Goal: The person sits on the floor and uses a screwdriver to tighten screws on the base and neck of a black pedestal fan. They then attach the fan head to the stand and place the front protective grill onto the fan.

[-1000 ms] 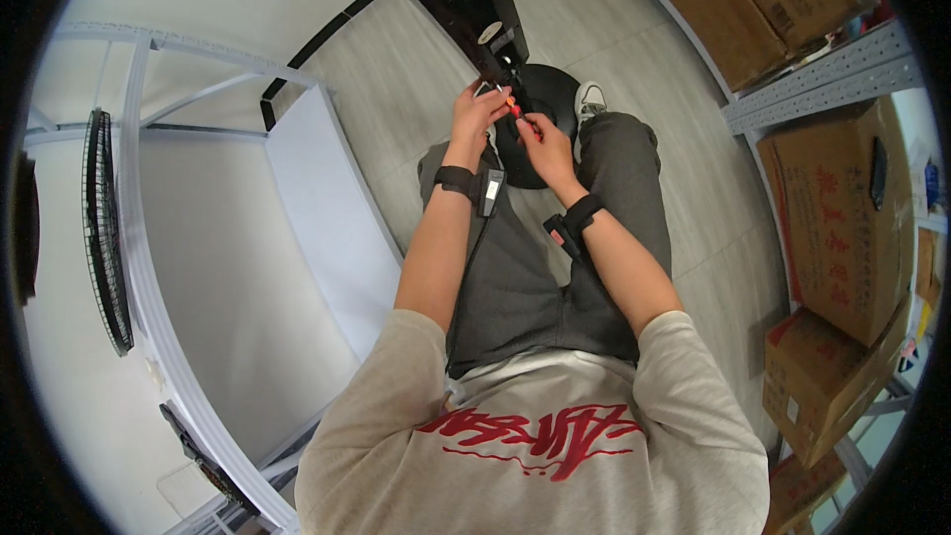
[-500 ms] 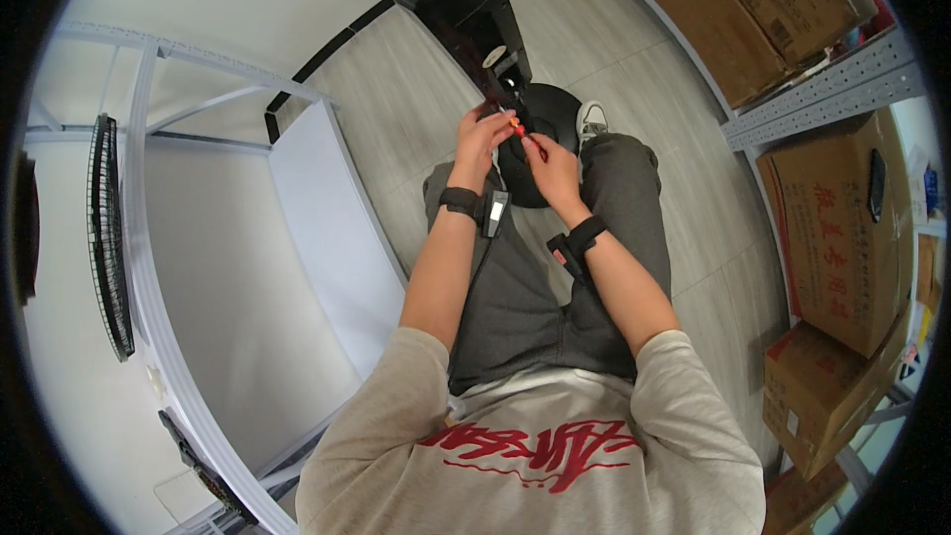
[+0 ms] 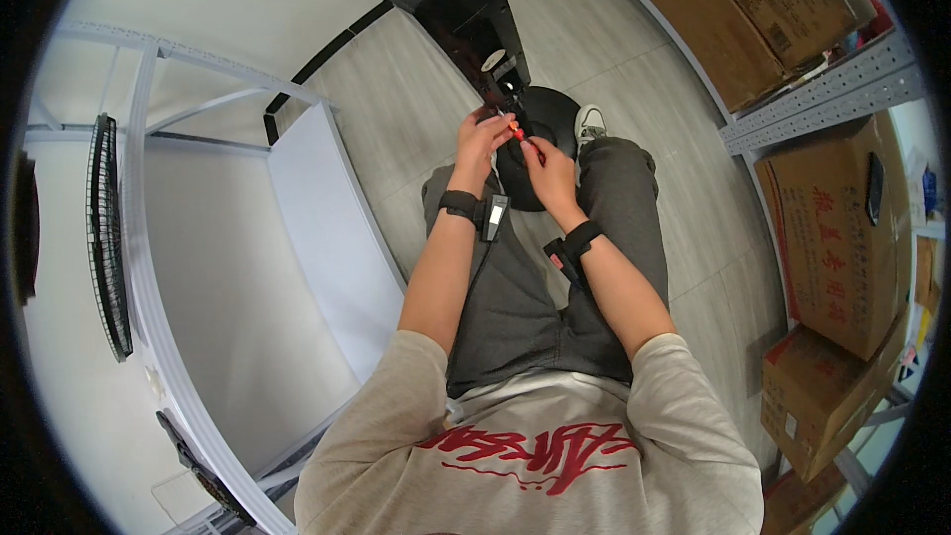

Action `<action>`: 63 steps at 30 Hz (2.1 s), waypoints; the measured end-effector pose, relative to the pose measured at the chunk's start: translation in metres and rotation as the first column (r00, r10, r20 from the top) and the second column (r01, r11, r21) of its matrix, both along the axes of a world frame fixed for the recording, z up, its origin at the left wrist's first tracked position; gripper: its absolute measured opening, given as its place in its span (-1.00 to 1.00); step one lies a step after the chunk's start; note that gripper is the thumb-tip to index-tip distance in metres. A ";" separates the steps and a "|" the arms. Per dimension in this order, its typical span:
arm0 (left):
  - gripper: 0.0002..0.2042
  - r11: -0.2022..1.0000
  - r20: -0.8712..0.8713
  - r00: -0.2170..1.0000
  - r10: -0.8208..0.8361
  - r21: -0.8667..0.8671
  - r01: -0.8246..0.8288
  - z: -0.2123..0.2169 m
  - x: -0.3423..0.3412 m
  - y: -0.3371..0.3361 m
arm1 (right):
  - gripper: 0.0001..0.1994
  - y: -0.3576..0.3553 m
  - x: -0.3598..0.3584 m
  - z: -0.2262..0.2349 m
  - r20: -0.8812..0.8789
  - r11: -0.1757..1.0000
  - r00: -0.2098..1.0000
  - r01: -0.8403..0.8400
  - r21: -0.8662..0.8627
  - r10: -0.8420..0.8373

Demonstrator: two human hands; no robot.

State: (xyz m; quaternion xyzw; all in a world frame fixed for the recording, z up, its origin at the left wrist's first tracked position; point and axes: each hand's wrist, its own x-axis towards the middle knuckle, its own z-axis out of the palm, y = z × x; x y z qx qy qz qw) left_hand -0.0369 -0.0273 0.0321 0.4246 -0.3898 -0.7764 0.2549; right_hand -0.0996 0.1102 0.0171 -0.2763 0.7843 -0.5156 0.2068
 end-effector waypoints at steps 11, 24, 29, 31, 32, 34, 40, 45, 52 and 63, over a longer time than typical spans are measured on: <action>-0.47 0.999 -0.024 1.000 -0.020 0.035 0.021 0.005 0.000 0.000 | -0.73 0.000 -0.003 0.014 -0.062 0.999 0.998 -0.021 0.050 0.024; -0.50 1.000 0.038 0.999 -0.028 -0.007 0.029 0.010 0.000 0.002 | -0.68 0.000 -0.006 0.012 0.081 0.998 0.996 -0.036 0.053 0.032; -0.48 1.000 0.032 0.999 -0.030 -0.003 0.030 0.008 0.001 0.001 | -0.67 0.001 -0.007 0.001 0.028 0.999 0.999 -0.024 0.048 0.022; -0.48 1.000 0.030 0.999 -0.028 -0.012 0.029 0.006 0.000 0.001 | -0.67 0.000 -0.008 -0.004 0.005 0.998 1.000 -0.021 0.056 0.021; -0.48 1.000 0.033 0.999 -0.024 -0.016 0.025 0.006 -0.001 0.002 | -0.67 0.000 -0.008 -0.005 0.003 0.998 1.000 -0.021 0.056 0.021; -0.48 1.000 0.037 0.999 -0.017 -0.023 0.018 0.007 -0.002 0.002 | -0.67 0.001 -0.008 -0.006 -0.014 0.999 1.000 -0.023 0.047 0.024; -0.48 1.000 -0.003 1.000 -0.016 0.000 0.016 0.008 0.003 0.001 | -0.68 -0.001 0.000 0.008 -0.061 0.999 0.997 -0.049 -0.005 0.048; -0.51 1.000 0.016 1.000 0.011 -0.028 -0.010 -0.002 -0.001 0.001 | -0.67 -0.004 -0.003 -0.010 0.154 0.995 0.983 -0.095 -0.031 0.099; -0.46 0.999 0.005 0.999 0.043 -0.026 -0.043 -0.010 -0.001 -0.002 | -0.64 -0.003 -0.007 -0.013 0.536 0.986 0.828 -0.120 -0.116 0.164; -0.49 1.000 0.005 1.000 -0.009 -0.017 0.009 -0.005 -0.002 -0.002 | -0.68 0.000 -0.010 0.003 0.066 0.997 0.995 -0.073 0.003 0.073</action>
